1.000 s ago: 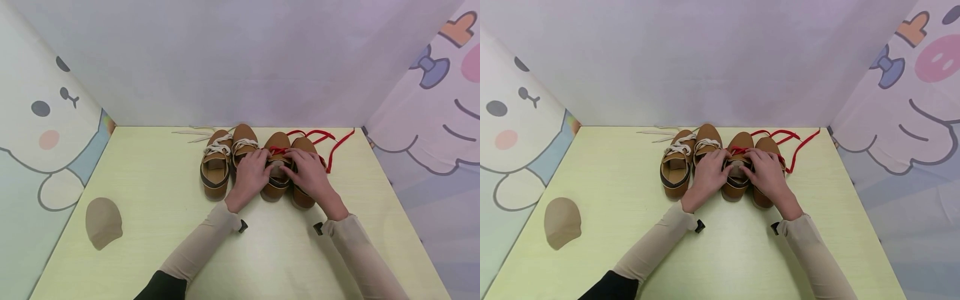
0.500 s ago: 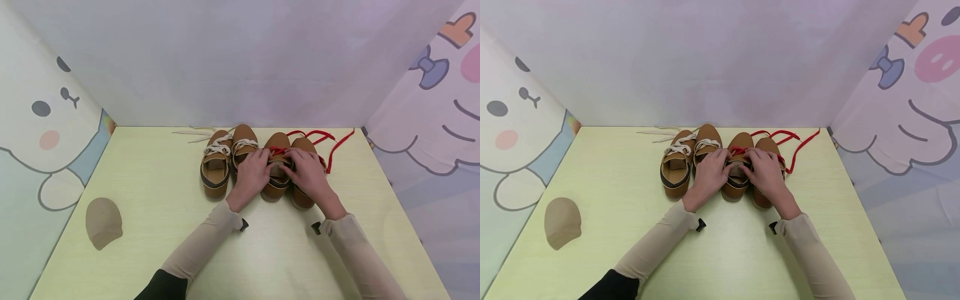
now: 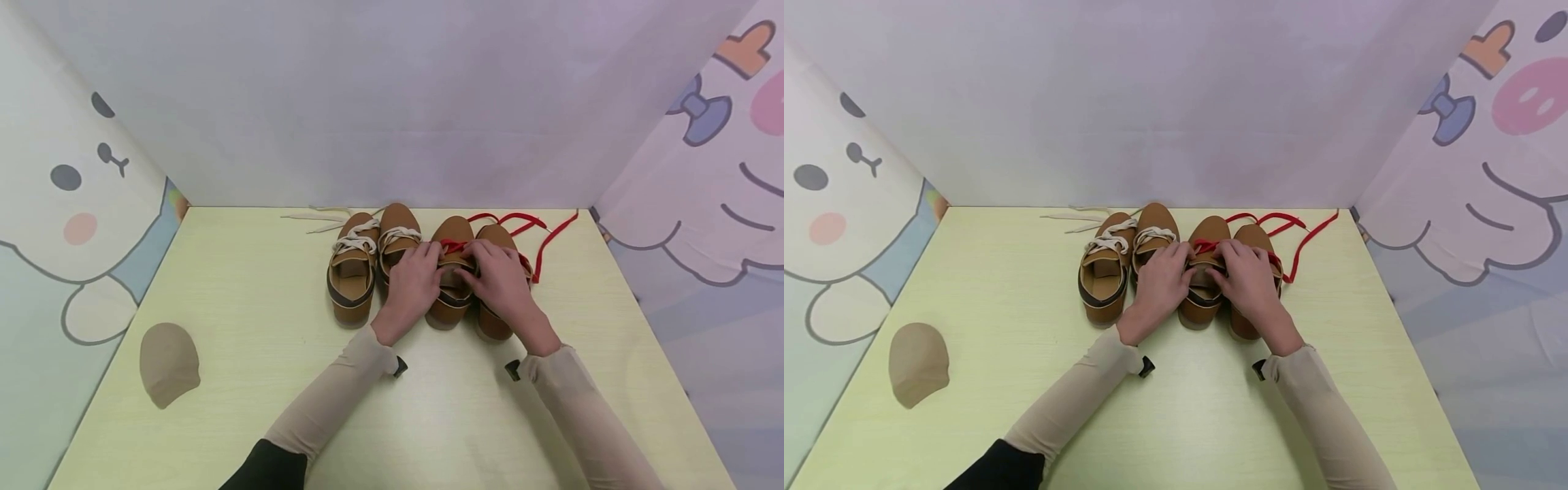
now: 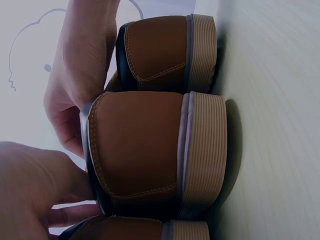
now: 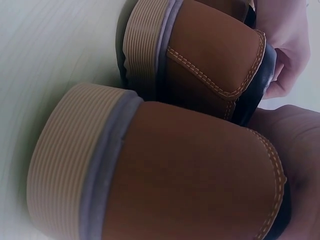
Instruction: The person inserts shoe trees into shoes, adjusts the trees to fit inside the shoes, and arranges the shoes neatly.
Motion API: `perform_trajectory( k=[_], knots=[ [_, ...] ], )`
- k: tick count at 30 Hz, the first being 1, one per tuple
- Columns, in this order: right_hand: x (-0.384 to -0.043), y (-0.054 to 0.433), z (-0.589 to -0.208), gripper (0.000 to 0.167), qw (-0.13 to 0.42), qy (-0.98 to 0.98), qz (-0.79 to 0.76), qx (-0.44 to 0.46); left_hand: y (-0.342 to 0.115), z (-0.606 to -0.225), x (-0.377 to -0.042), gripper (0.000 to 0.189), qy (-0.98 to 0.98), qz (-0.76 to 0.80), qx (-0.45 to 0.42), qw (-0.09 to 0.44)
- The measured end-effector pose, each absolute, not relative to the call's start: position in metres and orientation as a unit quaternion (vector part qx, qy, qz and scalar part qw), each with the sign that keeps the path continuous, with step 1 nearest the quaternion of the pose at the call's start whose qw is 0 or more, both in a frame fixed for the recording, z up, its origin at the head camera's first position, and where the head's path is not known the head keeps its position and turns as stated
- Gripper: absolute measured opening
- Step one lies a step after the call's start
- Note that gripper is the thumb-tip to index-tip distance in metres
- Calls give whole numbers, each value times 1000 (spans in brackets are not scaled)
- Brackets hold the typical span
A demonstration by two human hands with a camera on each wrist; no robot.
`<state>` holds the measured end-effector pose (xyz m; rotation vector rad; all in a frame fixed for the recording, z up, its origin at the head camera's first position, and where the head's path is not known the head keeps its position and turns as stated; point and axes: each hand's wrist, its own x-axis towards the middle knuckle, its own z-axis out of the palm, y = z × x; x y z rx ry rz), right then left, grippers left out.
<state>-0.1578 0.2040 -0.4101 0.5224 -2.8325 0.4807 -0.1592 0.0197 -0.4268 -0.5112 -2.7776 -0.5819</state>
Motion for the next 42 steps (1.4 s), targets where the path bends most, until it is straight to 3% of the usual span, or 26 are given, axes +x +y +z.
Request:
perform_trajectory(
  k=[42],
  knots=[
    [-167, 189, -414, 31, 104, -972, 176, 113, 18, -430, -158, 21, -949, -236, -172, 118]
  ],
)
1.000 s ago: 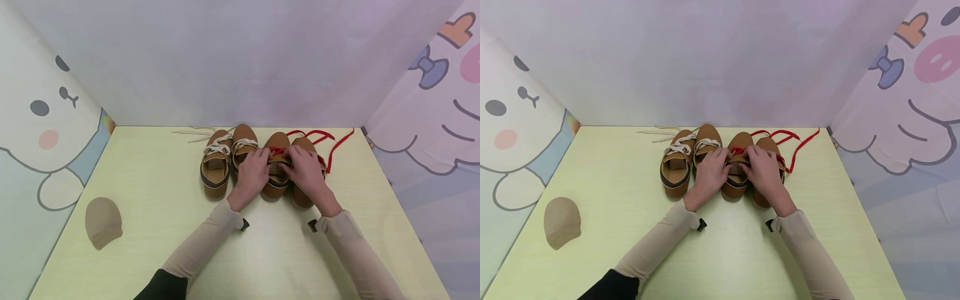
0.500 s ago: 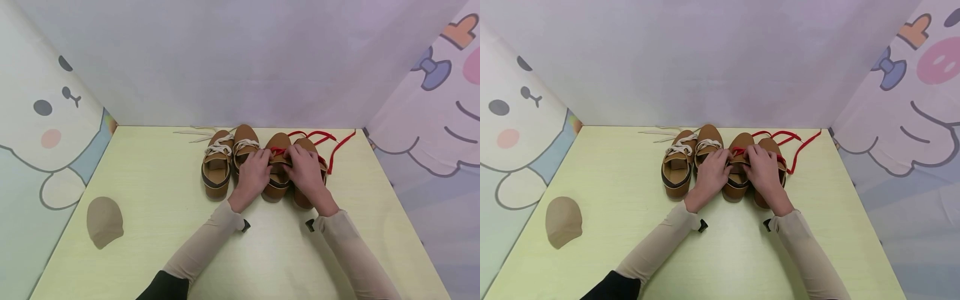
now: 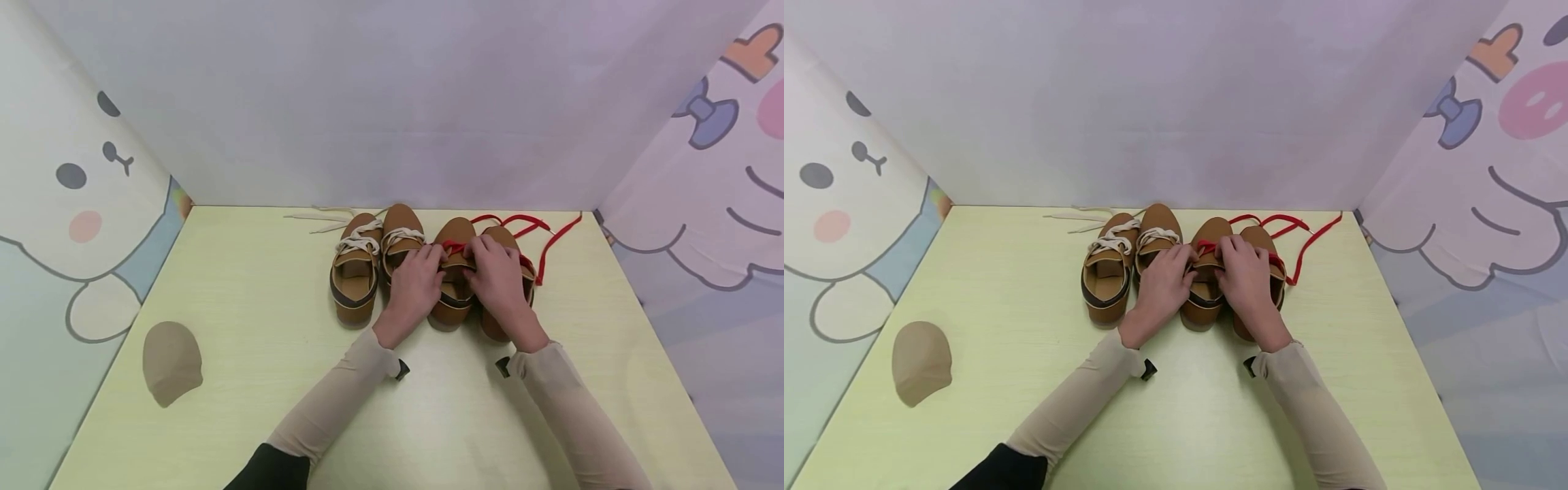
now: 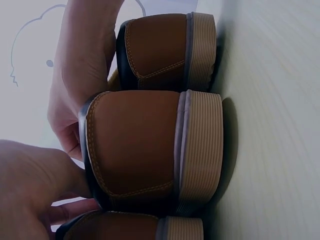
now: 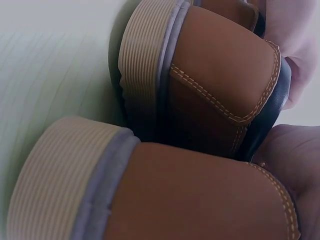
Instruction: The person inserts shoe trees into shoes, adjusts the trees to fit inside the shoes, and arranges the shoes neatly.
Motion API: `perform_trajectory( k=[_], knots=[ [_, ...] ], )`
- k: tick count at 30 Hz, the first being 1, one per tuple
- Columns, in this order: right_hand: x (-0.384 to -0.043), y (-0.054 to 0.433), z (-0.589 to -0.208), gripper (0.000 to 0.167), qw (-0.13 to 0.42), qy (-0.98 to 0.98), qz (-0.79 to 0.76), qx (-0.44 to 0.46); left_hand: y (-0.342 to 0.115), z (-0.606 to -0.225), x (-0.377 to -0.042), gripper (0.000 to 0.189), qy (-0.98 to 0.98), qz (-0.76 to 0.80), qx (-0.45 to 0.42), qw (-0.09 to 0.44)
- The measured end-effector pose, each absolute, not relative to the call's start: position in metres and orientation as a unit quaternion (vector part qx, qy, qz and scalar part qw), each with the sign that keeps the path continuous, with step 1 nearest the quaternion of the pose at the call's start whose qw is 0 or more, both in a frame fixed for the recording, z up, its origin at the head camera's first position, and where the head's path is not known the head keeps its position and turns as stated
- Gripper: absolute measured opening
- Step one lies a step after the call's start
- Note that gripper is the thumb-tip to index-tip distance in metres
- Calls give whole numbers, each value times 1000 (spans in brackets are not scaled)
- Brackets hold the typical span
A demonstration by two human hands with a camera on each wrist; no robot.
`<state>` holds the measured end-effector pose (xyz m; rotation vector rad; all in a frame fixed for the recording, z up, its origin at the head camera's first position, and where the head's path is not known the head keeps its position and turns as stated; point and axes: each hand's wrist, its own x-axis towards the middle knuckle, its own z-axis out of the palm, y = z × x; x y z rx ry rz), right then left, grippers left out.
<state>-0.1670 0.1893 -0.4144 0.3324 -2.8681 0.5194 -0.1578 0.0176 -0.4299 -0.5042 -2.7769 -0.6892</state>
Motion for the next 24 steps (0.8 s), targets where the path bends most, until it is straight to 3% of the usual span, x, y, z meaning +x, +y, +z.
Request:
perform_trajectory(
  k=[24],
  knots=[
    [-167, 185, -412, 28, 96, -976, 166, 102, 19, -429, -159, 22, -950, -219, -182, 128]
  ],
)
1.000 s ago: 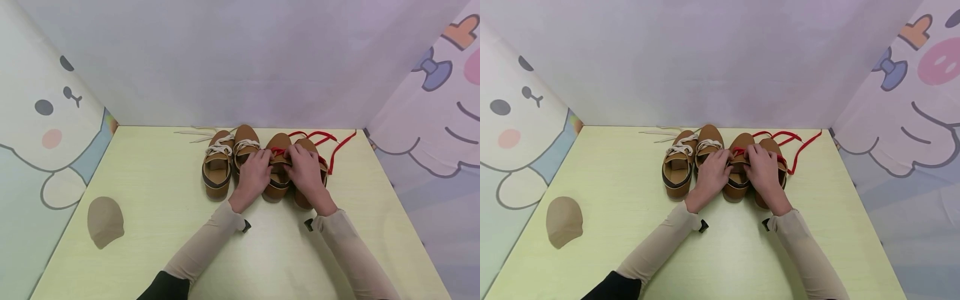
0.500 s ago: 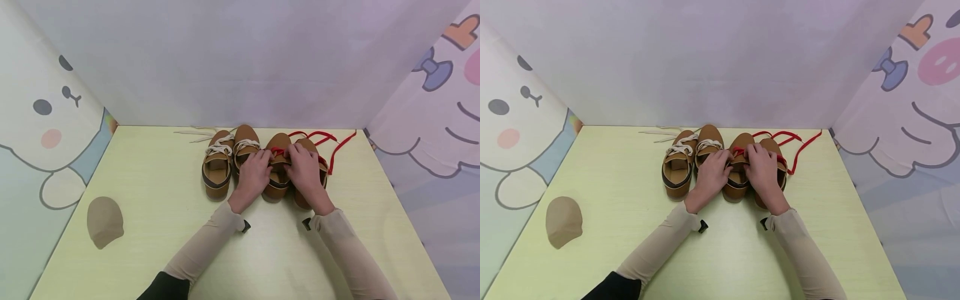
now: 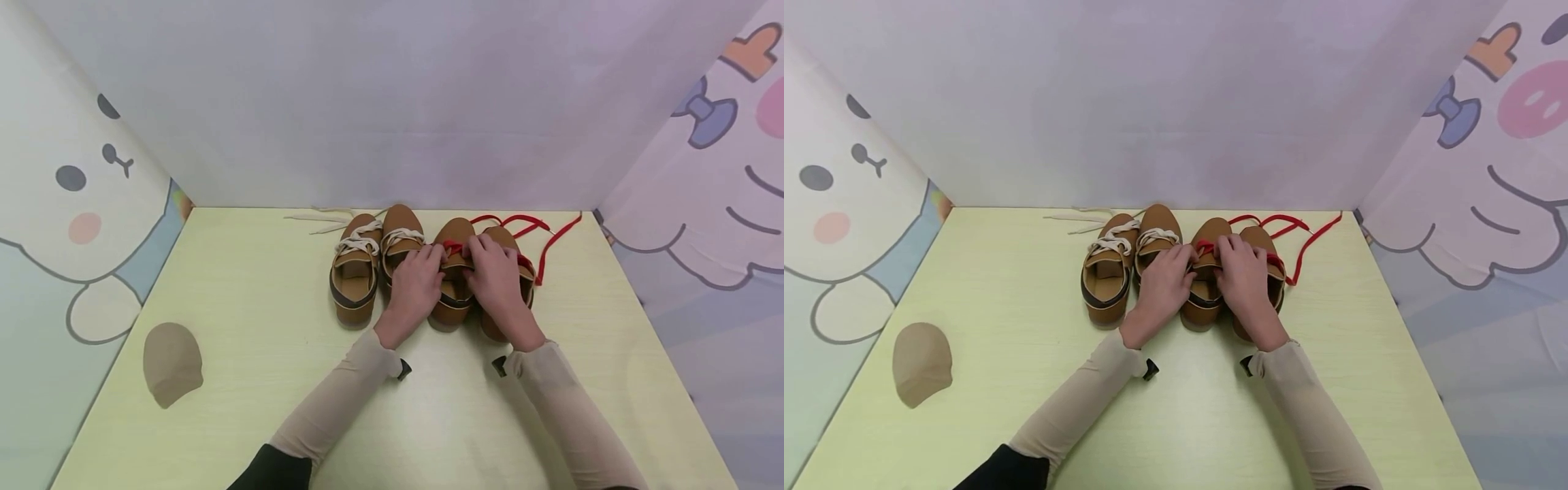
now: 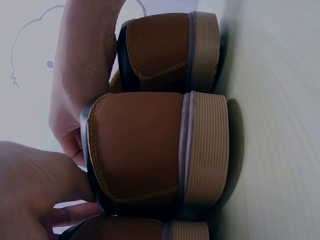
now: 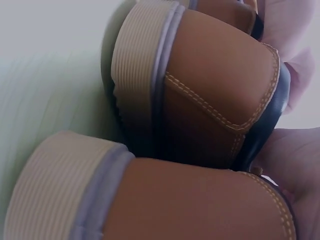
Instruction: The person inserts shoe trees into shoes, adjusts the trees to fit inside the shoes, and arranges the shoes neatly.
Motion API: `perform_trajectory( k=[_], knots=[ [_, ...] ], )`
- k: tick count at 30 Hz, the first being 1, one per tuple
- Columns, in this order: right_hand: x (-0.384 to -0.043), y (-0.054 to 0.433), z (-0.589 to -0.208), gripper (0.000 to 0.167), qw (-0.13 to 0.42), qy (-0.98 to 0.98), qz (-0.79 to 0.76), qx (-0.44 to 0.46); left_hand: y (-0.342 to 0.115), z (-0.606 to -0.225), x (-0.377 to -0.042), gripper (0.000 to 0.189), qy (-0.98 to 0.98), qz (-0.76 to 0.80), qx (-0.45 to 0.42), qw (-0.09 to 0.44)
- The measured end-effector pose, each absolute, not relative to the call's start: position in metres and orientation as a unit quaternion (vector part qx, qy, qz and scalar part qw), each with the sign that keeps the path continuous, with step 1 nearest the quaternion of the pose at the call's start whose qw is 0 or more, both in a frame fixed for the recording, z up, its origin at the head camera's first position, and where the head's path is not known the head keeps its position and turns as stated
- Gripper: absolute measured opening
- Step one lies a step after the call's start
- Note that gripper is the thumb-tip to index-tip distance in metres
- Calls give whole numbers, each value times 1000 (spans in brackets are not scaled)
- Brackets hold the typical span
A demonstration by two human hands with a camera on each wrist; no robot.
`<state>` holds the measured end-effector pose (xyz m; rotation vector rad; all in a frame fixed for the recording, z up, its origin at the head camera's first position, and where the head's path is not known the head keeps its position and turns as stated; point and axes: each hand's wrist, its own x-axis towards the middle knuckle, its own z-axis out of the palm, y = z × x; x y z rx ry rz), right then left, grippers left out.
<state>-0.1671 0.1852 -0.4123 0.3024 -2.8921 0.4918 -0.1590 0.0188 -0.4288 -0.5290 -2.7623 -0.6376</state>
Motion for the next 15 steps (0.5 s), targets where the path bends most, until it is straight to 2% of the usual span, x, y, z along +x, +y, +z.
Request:
perform_trajectory(
  k=[8, 15],
  knots=[
    [-165, 189, -409, 29, 94, -974, 167, 123, 24, -425, -160, 25, -960, -182, -167, 135],
    [-164, 189, -410, 40, 91, -977, 158, 115, 29, -426, -160, 35, -968, -154, -144, 140]
  ],
)
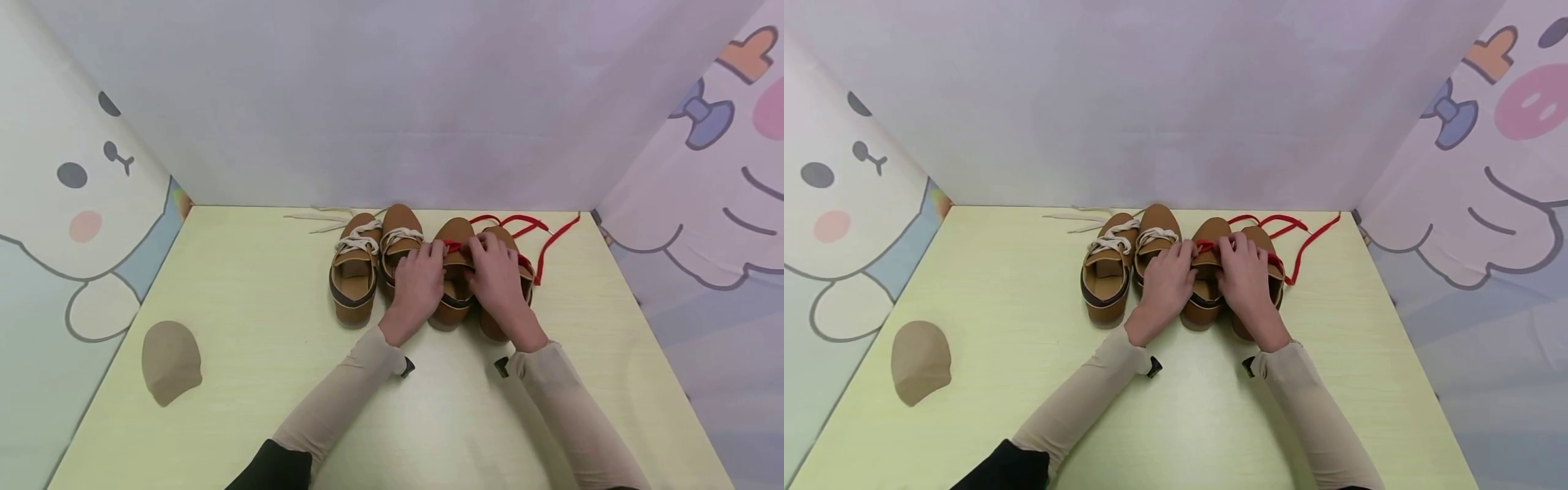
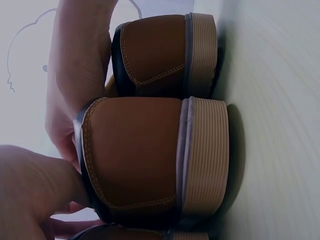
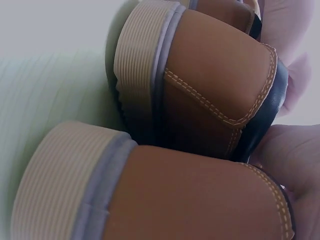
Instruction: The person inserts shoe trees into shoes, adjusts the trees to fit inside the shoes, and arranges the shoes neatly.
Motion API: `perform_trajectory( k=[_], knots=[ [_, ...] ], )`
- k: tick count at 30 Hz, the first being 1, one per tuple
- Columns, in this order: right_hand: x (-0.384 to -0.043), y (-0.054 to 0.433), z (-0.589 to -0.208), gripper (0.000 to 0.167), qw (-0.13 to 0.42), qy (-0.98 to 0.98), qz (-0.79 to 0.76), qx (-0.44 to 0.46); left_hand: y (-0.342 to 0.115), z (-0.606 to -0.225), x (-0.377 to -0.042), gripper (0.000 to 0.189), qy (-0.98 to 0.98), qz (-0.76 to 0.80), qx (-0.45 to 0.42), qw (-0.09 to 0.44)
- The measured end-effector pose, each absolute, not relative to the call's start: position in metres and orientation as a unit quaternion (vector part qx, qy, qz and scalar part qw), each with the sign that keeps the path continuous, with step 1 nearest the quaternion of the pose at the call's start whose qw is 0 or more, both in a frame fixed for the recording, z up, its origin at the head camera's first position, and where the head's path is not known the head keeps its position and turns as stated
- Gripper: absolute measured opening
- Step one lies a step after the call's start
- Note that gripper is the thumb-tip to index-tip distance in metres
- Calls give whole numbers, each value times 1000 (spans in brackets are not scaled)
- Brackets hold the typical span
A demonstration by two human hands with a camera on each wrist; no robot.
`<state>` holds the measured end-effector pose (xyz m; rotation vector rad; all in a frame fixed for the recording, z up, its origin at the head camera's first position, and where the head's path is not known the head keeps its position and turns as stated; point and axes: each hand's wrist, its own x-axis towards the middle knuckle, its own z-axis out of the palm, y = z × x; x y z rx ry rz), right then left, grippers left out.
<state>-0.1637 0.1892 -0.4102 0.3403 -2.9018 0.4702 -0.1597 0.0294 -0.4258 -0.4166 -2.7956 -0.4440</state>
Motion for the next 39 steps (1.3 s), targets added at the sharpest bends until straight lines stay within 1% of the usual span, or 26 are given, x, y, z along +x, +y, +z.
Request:
perform_trajectory(
  k=[5, 8, 11, 17, 25, 33, 39],
  knots=[
    [-164, 190, -411, 46, 79, -980, 149, 108, 32, -425, -160, 53, -972, -140, -132, 136],
    [-165, 190, -412, 48, 72, -981, 146, 109, 33, -424, -160, 59, -974, -126, -134, 131],
    [-165, 191, -412, 47, 73, -980, 144, 113, 34, -424, -160, 56, -976, -111, -137, 126],
    [-164, 191, -412, 41, 76, -980, 144, 114, 36, -425, -163, 36, -979, -93, -139, 121],
    [-164, 189, -412, 35, 78, -982, 137, 106, 38, -426, -170, 32, -980, -91, -133, 119],
    [-163, 188, -413, 31, 87, -982, 139, 98, 39, -425, -170, 31, -983, -76, -128, 110],
    [-164, 188, -415, 30, 92, -981, 143, 89, 42, -426, -171, 22, -983, -79, -122, 113]
  ],
)
